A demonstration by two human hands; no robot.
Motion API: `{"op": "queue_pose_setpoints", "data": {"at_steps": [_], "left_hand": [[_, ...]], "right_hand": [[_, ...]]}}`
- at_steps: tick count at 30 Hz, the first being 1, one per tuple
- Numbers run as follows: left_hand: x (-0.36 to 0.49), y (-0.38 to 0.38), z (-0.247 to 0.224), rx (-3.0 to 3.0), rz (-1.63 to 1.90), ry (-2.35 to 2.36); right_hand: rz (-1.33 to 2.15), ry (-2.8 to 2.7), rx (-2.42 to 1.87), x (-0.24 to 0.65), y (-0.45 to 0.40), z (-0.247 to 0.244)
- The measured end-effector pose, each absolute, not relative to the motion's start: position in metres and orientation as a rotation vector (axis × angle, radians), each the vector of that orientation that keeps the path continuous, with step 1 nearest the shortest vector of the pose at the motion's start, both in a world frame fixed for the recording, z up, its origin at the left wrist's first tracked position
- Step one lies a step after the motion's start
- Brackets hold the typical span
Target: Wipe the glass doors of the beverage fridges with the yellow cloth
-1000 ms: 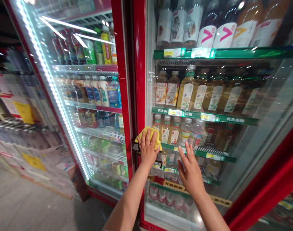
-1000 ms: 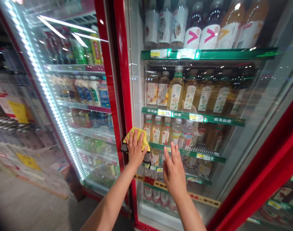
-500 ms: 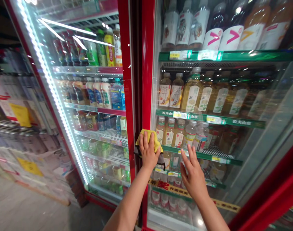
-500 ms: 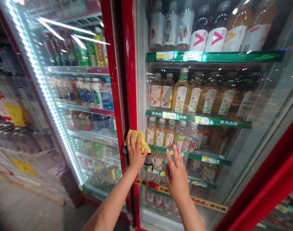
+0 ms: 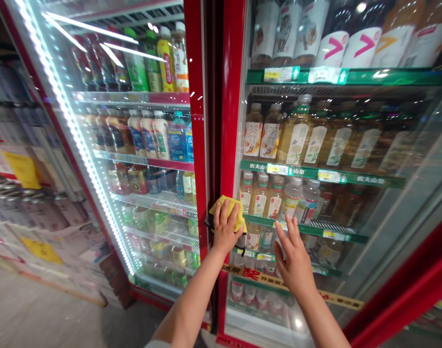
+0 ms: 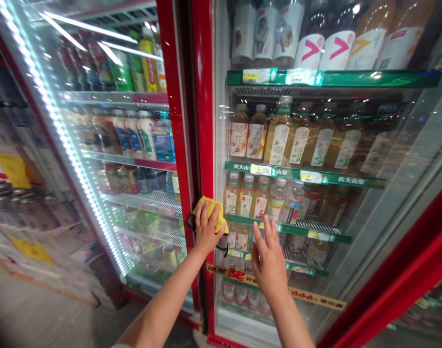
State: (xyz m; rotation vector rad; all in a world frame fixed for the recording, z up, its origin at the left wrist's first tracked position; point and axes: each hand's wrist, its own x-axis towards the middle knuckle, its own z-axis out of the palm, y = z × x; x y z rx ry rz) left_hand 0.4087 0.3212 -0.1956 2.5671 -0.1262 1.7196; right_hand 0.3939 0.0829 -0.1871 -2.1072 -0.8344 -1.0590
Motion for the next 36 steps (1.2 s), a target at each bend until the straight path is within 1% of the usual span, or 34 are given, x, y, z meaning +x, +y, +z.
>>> {"op": "queue_pose_setpoints", "data": {"at_steps": [3, 5, 7, 11, 13, 15, 20, 22, 24, 30, 32, 36], "left_hand": [[0.414, 0.324, -0.158, 2.508, 1.753, -0.165], [0.414, 0.323, -0.155, 2.503, 1.753, -0.159], [0.411, 0.323, -0.170, 2.535, 1.741, -0.158], [0.403, 0.326, -0.217, 2.645, 1.703, -0.208], [0.403, 0.329, -0.221, 2.674, 1.689, -0.225], [0.407, 0.329, -0.204, 2.653, 1.713, -0.236], [0.422, 0.315, -0.127, 2.453, 1.877, -0.255], [0.425, 0.308, -0.112, 2.430, 1.892, -0.211], [0.425, 0.306, -0.114, 2.484, 1.887, -0.224], [0.413, 0.331, -0.150, 2.696, 1.863, -0.562], [0.413, 0.329, -0.145, 2.700, 1.844, -0.494], [0.423, 0.294, -0.109, 2.556, 1.883, -0.173]], "right_hand": [[-1.073, -0.842, -2.099, 0.393, 0.087, -0.185], [-1.070, -0.846, -2.094, 0.393, 0.091, -0.186], [-1.067, -0.851, -2.087, 0.392, 0.094, -0.189], [-1.052, -0.870, -2.093, 0.391, 0.096, -0.195], [-1.045, -0.866, -2.104, 0.392, 0.093, -0.197], [-1.047, -0.849, -2.113, 0.393, 0.089, -0.197], [-1.082, -0.800, -2.125, 0.396, 0.081, -0.194], [-1.079, -0.795, -2.131, 0.397, 0.081, -0.194], [-1.074, -0.803, -2.125, 0.397, 0.081, -0.194], [-1.099, -0.837, -2.103, 0.399, 0.074, -0.194], [-1.116, -0.823, -2.112, 0.401, 0.066, -0.193], [-1.158, -0.797, -2.112, 0.406, 0.049, -0.188]]}}
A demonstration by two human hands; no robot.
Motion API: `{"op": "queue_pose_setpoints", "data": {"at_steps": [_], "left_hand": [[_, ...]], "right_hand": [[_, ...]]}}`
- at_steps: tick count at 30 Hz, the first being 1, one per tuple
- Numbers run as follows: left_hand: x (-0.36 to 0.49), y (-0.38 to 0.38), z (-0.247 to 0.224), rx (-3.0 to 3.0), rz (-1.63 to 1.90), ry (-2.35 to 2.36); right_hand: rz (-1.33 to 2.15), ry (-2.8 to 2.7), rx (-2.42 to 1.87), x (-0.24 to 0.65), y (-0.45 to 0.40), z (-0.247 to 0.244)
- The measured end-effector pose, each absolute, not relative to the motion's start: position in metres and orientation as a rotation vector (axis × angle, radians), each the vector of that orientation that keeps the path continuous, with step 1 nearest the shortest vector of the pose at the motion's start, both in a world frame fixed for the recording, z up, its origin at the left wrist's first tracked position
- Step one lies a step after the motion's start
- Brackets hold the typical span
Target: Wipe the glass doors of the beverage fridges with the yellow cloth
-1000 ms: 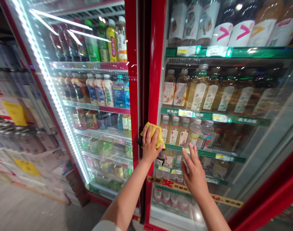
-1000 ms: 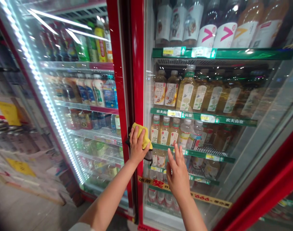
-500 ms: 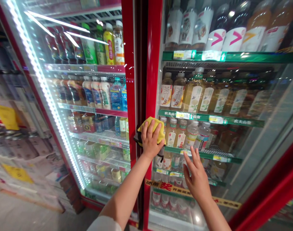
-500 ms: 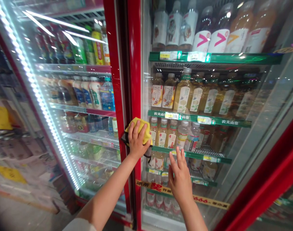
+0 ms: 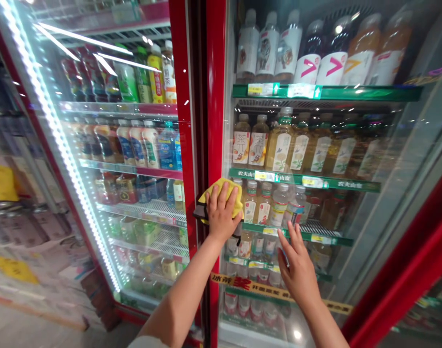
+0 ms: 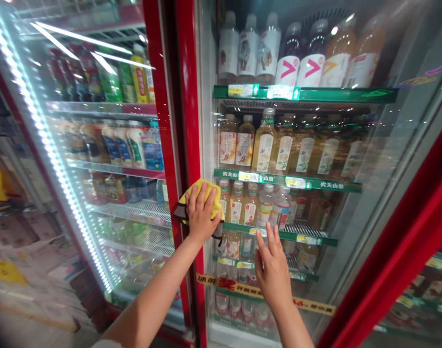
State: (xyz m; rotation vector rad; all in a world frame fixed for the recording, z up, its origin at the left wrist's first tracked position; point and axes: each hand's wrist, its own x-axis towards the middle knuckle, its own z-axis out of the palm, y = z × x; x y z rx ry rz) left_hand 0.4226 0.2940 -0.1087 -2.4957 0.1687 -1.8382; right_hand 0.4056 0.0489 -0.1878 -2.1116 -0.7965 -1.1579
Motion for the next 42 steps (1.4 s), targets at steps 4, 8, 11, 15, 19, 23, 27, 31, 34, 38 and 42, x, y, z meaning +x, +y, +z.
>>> {"op": "queue_pose_setpoints", "data": {"at_steps": [4, 8, 11, 15, 19, 23, 27, 31, 34, 38, 42], "left_hand": [[0.433, 0.259, -0.102, -2.477, -1.871, 0.160], [0.427, 0.263, -0.141, -2.430, -1.655, 0.435], [0.419, 0.276, -0.162, -2.483, -1.572, 0.392], [0.423, 0.263, -0.144, -2.553, -1.691, 0.152], [0.440, 0.219, -0.107, -2.510, -1.920, -0.033], [0.447, 0.196, -0.110, -2.480, -1.912, 0.001], [0.436, 0.216, -0.149, -2.430, -1.680, 0.345], [0.424, 0.235, -0.161, -2.491, -1.571, 0.295], [0.430, 0.220, -0.137, -2.541, -1.727, 0.050], [0.449, 0.172, -0.101, -2.539, -1.932, -0.153], [0.457, 0.145, -0.109, -2.488, -1.880, 0.073]], "right_hand": [[-1.179, -0.770, -2.096, 0.409, 0.034, -0.183], [-1.159, -0.765, -2.099, 0.413, 0.019, -0.186], [-1.145, -0.751, -2.105, 0.418, 0.006, -0.191], [-1.175, -0.714, -2.091, 0.424, -0.013, -0.190], [-1.189, -0.692, -2.091, 0.427, -0.028, -0.183], [-1.185, -0.695, -2.087, 0.431, -0.034, -0.181], [-1.181, -0.706, -2.078, 0.434, -0.033, -0.183], [-1.176, -0.721, -2.071, 0.436, -0.039, -0.182], [-1.189, -0.701, -2.065, 0.438, -0.052, -0.181], [-1.216, -0.679, -2.060, 0.443, -0.074, -0.180], [-1.220, -0.665, -2.064, 0.448, -0.087, -0.181]]}}
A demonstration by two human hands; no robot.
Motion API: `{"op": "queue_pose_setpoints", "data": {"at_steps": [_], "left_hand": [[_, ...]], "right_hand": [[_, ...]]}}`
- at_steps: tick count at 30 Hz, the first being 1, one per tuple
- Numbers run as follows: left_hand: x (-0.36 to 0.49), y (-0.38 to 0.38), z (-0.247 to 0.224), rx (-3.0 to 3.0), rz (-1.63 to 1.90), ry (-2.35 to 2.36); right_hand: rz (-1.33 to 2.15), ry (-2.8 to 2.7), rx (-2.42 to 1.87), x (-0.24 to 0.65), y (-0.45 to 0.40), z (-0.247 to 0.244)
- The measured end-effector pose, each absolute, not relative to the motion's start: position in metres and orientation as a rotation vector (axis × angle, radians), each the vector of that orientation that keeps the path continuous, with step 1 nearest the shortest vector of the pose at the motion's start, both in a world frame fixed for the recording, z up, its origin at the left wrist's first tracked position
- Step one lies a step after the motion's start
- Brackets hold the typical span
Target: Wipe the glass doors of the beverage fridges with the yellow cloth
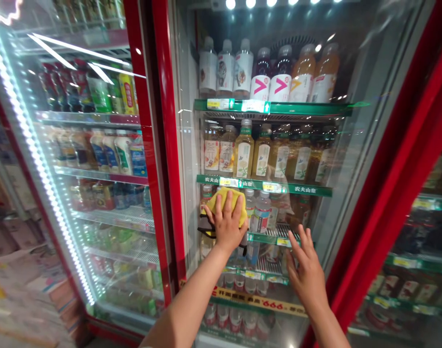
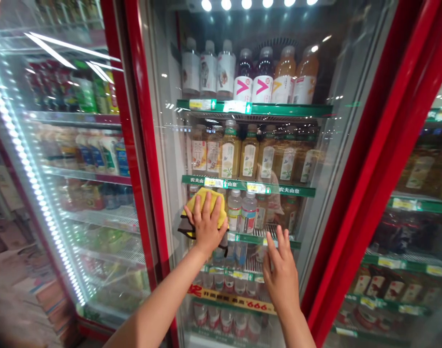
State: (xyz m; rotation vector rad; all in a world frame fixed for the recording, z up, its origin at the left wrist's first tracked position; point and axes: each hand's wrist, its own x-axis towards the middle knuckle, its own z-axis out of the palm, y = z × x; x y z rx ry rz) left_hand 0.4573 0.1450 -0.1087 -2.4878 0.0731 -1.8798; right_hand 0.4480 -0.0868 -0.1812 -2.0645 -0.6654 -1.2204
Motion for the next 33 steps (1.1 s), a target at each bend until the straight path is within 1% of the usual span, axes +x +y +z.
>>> {"op": "queue_pose_setpoints", "data": {"at_steps": [4, 7, 10, 14, 17, 20, 23, 25, 27, 29, 33], "left_hand": [[0.447, 0.161, -0.146, -2.447, -1.669, 0.395], [0.438, 0.179, -0.158, -2.502, -1.624, 0.335], [0.439, 0.177, -0.141, -2.559, -1.733, 0.103], [0.457, 0.135, -0.099, -2.572, -1.986, -0.196], [0.470, 0.098, -0.087, -2.557, -2.021, -0.195], [0.472, 0.085, -0.107, -2.522, -1.889, 0.059], [0.463, 0.099, -0.143, -2.477, -1.693, 0.344], [0.455, 0.115, -0.162, -2.487, -1.635, 0.377], [0.449, 0.125, -0.168, -2.526, -1.644, 0.313], [0.449, 0.125, -0.160, -2.563, -1.712, 0.195], [0.463, 0.090, -0.116, -2.586, -1.948, -0.106]], "right_hand": [[-1.192, -0.677, -2.065, 0.451, -0.088, -0.184], [-1.171, -0.684, -2.068, 0.452, -0.091, -0.185], [-1.163, -0.677, -2.075, 0.453, -0.098, -0.185], [-1.182, -0.661, -2.066, 0.452, -0.112, -0.181], [-1.186, -0.638, -2.061, 0.451, -0.120, -0.178], [-1.184, -0.638, -2.054, 0.452, -0.123, -0.178], [-1.175, -0.653, -2.054, 0.455, -0.125, -0.182], [-1.157, -0.660, -2.059, 0.457, -0.128, -0.184], [-1.138, -0.662, -2.069, 0.458, -0.131, -0.187], [-1.131, -0.661, -2.078, 0.458, -0.137, -0.189], [-1.148, -0.637, -2.078, 0.458, -0.151, -0.189]]}}
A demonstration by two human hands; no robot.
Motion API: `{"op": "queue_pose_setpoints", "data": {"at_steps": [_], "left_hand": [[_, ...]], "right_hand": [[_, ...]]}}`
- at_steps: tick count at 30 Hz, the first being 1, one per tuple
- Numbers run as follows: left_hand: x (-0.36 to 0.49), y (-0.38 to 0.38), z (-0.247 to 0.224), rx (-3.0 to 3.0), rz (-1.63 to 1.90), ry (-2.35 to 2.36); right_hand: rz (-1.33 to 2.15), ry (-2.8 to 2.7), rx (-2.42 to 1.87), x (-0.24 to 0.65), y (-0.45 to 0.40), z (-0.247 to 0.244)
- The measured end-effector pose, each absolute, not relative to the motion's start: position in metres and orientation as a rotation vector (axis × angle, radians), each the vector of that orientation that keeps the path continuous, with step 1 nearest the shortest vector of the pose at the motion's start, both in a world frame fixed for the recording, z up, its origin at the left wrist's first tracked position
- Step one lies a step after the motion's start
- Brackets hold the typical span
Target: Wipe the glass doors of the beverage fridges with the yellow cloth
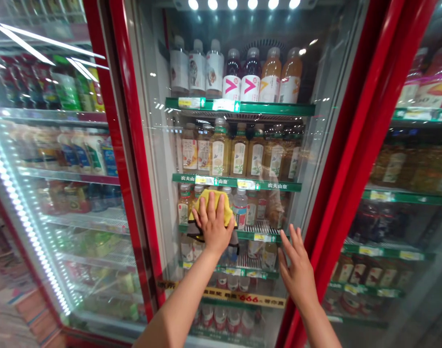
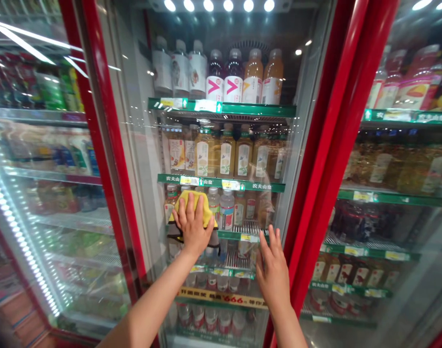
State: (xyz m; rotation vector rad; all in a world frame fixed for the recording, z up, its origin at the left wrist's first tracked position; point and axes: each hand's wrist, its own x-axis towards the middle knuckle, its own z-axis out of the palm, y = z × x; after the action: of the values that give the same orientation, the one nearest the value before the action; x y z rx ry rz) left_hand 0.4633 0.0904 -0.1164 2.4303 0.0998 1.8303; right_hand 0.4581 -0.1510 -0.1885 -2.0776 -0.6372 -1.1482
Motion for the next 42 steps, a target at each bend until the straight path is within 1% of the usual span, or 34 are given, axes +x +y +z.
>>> {"op": "queue_pose_setpoints", "data": {"at_steps": [3, 5, 10, 12, 14, 16, 19, 22, 24, 26, 30, 32, 34, 36, 39, 42], "left_hand": [[0.477, 0.057, -0.093, 2.372, 1.852, 0.126], [0.481, 0.043, -0.095, 2.421, 1.862, 0.041], [0.472, 0.053, -0.140, 2.732, 1.780, -0.499], [0.465, 0.068, -0.157, 2.812, 1.719, -0.592], [0.460, 0.079, -0.163, 2.831, 1.687, -0.523], [0.459, 0.081, -0.157, 2.772, 1.709, -0.355], [0.467, 0.062, -0.130, 2.580, 1.791, -0.068], [0.480, 0.027, -0.101, 2.468, 1.824, 0.003], [0.487, 0.006, -0.092, 2.487, 1.826, -0.089], [0.491, -0.007, -0.095, 2.553, 1.821, -0.245], [0.487, -0.003, -0.127, 2.726, 1.773, -0.669], [0.482, 0.008, -0.144, 2.773, 1.746, -0.781], [0.478, 0.017, -0.153, 2.772, 1.743, -0.733], [0.477, 0.018, -0.150, 2.719, 1.764, -0.567], [0.484, 0.000, -0.128, 2.604, 1.808, -0.302], [0.497, -0.033, -0.102, 2.554, 1.823, -0.218]], "right_hand": [[-1.173, -0.597, -2.066, 0.458, -0.161, -0.186], [-1.183, -0.585, -2.061, 0.459, -0.164, -0.186], [-1.161, -0.604, -2.056, 0.462, -0.162, -0.189], [-1.146, -0.624, -2.053, 0.463, -0.162, -0.190], [-1.139, -0.638, -2.054, 0.463, -0.163, -0.190], [-1.145, -0.633, -2.055, 0.462, -0.168, -0.190], [-1.159, -0.604, -2.058, 0.462, -0.177, -0.188], [-1.156, -0.577, -2.063, 0.464, -0.186, -0.186], [-1.148, -0.575, -2.061, 0.465, -0.191, -0.185], [-1.146, -0.588, -2.056, 0.466, -0.194, -0.184], [-1.173, -0.611, -2.038, 0.465, -0.198, -0.183], [-1.180, -0.615, -2.033, 0.463, -0.200, -0.182], [-1.176, -0.623, -2.040, 0.460, -0.204, -0.182], [-1.175, -0.633, -2.046, 0.458, -0.209, -0.181], [-1.202, -0.644, -2.046, 0.456, -0.218, -0.179], [-1.233, -0.654, -2.036, 0.456, -0.227, -0.177]]}}
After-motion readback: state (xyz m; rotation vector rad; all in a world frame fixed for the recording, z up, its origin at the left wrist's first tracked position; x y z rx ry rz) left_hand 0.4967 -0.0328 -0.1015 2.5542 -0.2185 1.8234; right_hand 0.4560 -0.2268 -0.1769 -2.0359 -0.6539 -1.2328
